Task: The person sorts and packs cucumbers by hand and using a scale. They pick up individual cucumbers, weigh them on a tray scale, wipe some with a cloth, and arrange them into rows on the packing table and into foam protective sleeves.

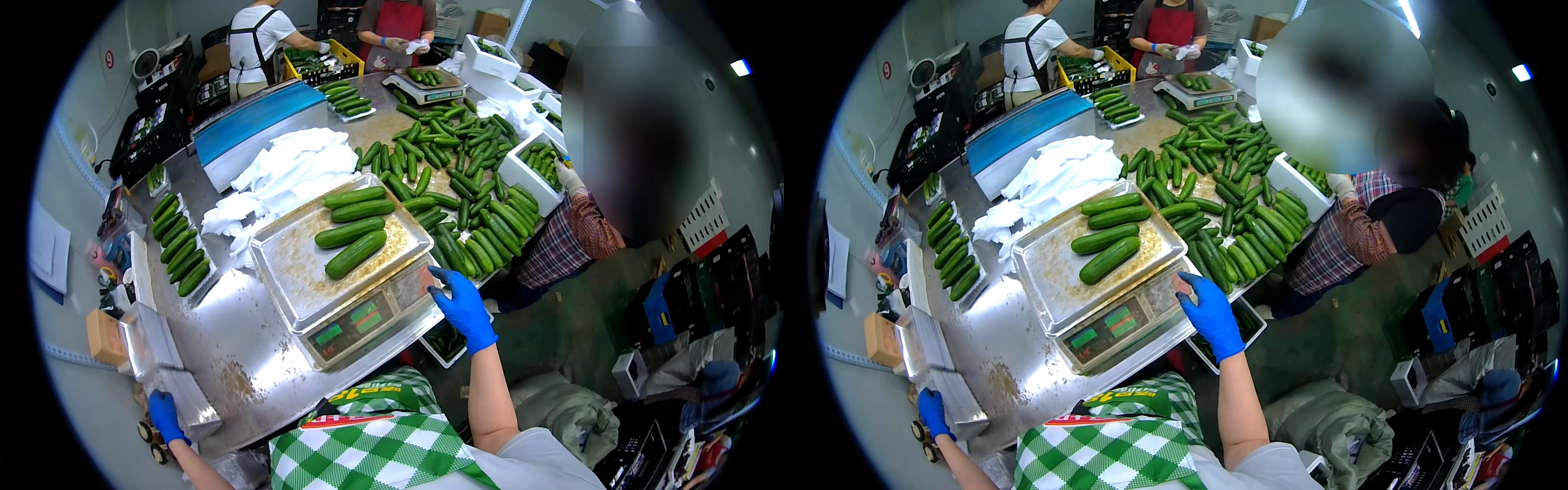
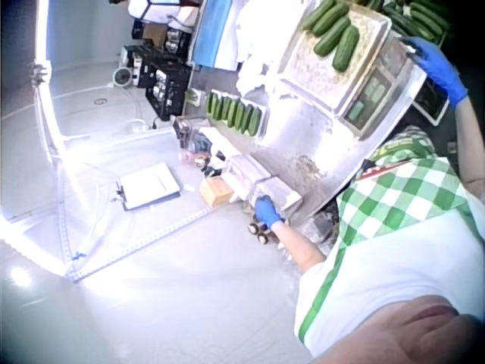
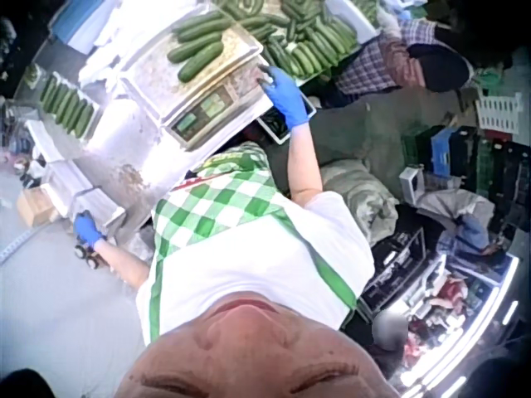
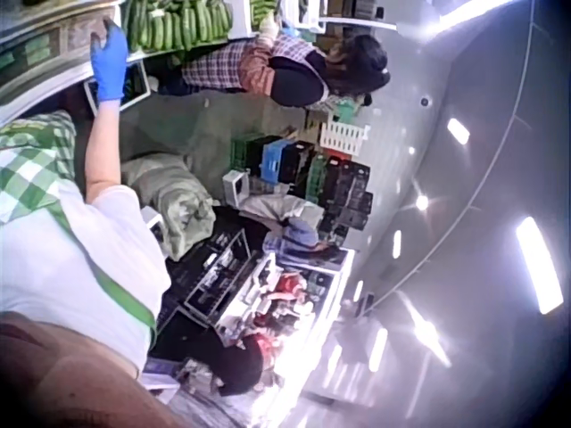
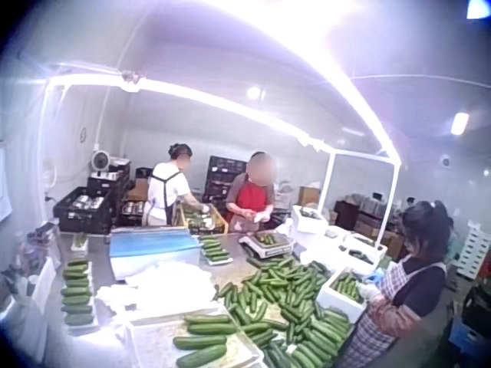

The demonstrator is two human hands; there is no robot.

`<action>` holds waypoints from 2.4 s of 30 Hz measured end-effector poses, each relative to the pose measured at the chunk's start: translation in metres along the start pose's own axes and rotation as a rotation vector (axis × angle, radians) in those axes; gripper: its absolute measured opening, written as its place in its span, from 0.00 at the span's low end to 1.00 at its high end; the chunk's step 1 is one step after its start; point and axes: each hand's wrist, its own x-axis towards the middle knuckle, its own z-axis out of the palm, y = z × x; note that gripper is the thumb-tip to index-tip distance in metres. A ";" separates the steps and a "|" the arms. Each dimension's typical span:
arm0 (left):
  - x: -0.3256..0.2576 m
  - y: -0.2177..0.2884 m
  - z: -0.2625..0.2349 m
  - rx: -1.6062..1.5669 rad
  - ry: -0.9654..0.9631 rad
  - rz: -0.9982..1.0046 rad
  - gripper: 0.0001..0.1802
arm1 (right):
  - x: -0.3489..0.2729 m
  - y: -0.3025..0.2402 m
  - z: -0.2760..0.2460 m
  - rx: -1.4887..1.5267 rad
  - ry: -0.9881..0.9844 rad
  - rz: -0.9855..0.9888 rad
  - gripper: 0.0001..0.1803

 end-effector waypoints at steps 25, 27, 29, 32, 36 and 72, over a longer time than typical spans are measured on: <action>-0.099 0.206 0.107 -0.591 -0.240 0.020 0.17 | 0.117 0.121 -0.054 -0.140 -0.083 -0.004 0.22; -0.102 0.220 0.100 -0.627 -0.197 -0.035 0.17 | 0.137 0.138 -0.063 -0.143 -0.109 0.007 0.22; -0.101 0.238 0.092 -0.637 -0.153 -0.050 0.16 | 0.161 0.151 -0.069 -0.154 -0.119 -0.019 0.22; -0.102 0.258 0.088 -0.609 -0.093 -0.054 0.16 | 0.197 0.172 -0.073 -0.165 -0.165 0.004 0.23; -0.101 0.281 0.083 -0.578 -0.045 -0.096 0.15 | 0.240 0.199 -0.071 -0.267 -0.272 -0.043 0.24; -0.104 0.352 0.039 -0.394 0.074 -0.323 0.12 | 0.323 0.116 -0.041 1.123 -0.402 0.187 0.24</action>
